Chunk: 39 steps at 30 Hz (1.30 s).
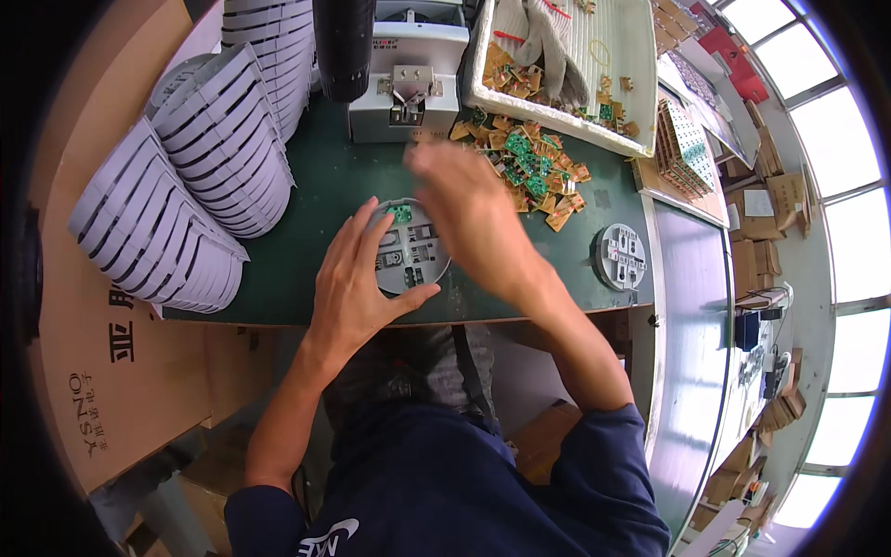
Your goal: Assembling LED light components by placing circular boards into housings and using an electric screwdriver.
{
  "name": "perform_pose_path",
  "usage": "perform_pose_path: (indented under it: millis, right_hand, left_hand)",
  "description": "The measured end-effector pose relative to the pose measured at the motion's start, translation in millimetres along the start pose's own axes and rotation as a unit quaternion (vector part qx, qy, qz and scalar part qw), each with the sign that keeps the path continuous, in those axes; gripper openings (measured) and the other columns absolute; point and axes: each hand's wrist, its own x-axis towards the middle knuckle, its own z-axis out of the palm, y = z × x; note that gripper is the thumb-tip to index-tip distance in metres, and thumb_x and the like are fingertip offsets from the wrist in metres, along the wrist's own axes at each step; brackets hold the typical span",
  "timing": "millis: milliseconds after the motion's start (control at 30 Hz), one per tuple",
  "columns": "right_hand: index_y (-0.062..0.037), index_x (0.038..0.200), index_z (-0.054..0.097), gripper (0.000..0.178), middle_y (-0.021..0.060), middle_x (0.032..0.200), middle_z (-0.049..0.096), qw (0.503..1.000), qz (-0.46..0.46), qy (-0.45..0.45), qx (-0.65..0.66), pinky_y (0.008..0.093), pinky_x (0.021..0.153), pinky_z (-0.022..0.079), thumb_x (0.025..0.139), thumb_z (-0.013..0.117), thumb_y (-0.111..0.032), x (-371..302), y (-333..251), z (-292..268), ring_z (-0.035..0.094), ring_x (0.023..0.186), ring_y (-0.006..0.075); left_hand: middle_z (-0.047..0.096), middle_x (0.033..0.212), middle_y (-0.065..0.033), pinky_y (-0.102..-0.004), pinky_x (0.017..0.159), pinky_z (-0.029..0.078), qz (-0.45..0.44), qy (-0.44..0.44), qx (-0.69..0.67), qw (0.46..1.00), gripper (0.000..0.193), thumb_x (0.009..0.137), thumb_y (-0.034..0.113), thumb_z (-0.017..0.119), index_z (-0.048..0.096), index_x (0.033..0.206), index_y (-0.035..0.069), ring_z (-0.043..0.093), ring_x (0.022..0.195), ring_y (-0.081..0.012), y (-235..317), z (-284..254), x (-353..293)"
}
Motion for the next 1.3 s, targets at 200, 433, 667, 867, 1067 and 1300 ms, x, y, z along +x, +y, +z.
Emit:
perform_pose_path:
  millis: [200,433,667,867,1067,1300]
  right_hand:
    - [0.0016,0.126,0.059,0.046,0.0132,0.104,0.069,0.872,0.047,0.174,0.454,0.0308,0.076,0.054,0.097,0.075,-0.030,145,-29,-27,0.067,0.092,0.0154]
    - [-0.0004,0.109,0.064,0.040,0.0079,0.088,0.067,0.924,-0.088,0.193,0.318,0.0259,0.059,0.051,0.099,0.074,-0.038,172,-14,-11,0.064,0.070,0.0120]
    - [-0.0038,0.095,0.061,0.026,0.0041,0.073,0.063,0.882,0.106,0.233,0.397,0.0281,0.051,0.047,0.099,0.070,-0.027,162,10,-24,0.059,0.059,0.0111]
    - [-0.0029,0.099,0.063,0.029,0.0034,0.076,0.062,0.909,0.106,0.209,0.344,0.0279,0.055,0.046,0.100,0.070,-0.031,162,16,-15,0.058,0.064,0.0096]
    - [0.0065,0.147,0.044,0.063,0.0082,0.080,0.067,0.891,0.140,0.152,0.405,0.0326,0.065,0.056,0.095,0.071,-0.017,133,25,-5,0.067,0.071,0.0184]
    - [0.0064,0.145,0.042,0.060,0.0015,0.063,0.056,0.853,0.134,0.181,0.471,0.0282,0.052,0.047,0.094,0.069,-0.010,78,-30,-4,0.054,0.051,0.0107]
  left_hand:
    - [0.047,0.152,-0.0215,-0.0515,0.111,0.045,0.020,0.006,0.005,1.000,0.092,0.079,0.062,0.080,0.054,0.138,-0.003,0.054,0.130,-0.0426,-3,2,4]
    - [0.048,0.151,-0.0209,-0.0511,0.111,0.045,0.017,0.004,0.000,1.000,0.093,0.080,0.065,0.078,0.054,0.138,-0.003,0.054,0.131,-0.0417,-4,2,2]
    - [0.049,0.150,-0.0205,-0.0512,0.111,0.045,0.016,0.002,-0.003,1.000,0.094,0.080,0.067,0.077,0.054,0.137,-0.004,0.054,0.131,-0.0413,-6,0,1]
    - [0.050,0.152,-0.0203,-0.0493,0.113,0.044,0.007,0.005,-0.014,1.000,0.095,0.076,0.065,0.082,0.056,0.138,-0.002,0.054,0.134,-0.0392,-4,1,2]
    - [0.050,0.151,-0.0203,-0.0497,0.113,0.044,0.005,0.004,-0.016,1.000,0.094,0.077,0.063,0.082,0.054,0.138,-0.002,0.054,0.133,-0.0399,-4,1,3]
    - [0.049,0.150,-0.0207,-0.0513,0.112,0.044,0.022,0.004,-0.010,1.000,0.094,0.078,0.060,0.082,0.050,0.140,-0.003,0.053,0.131,-0.0414,-5,2,3]
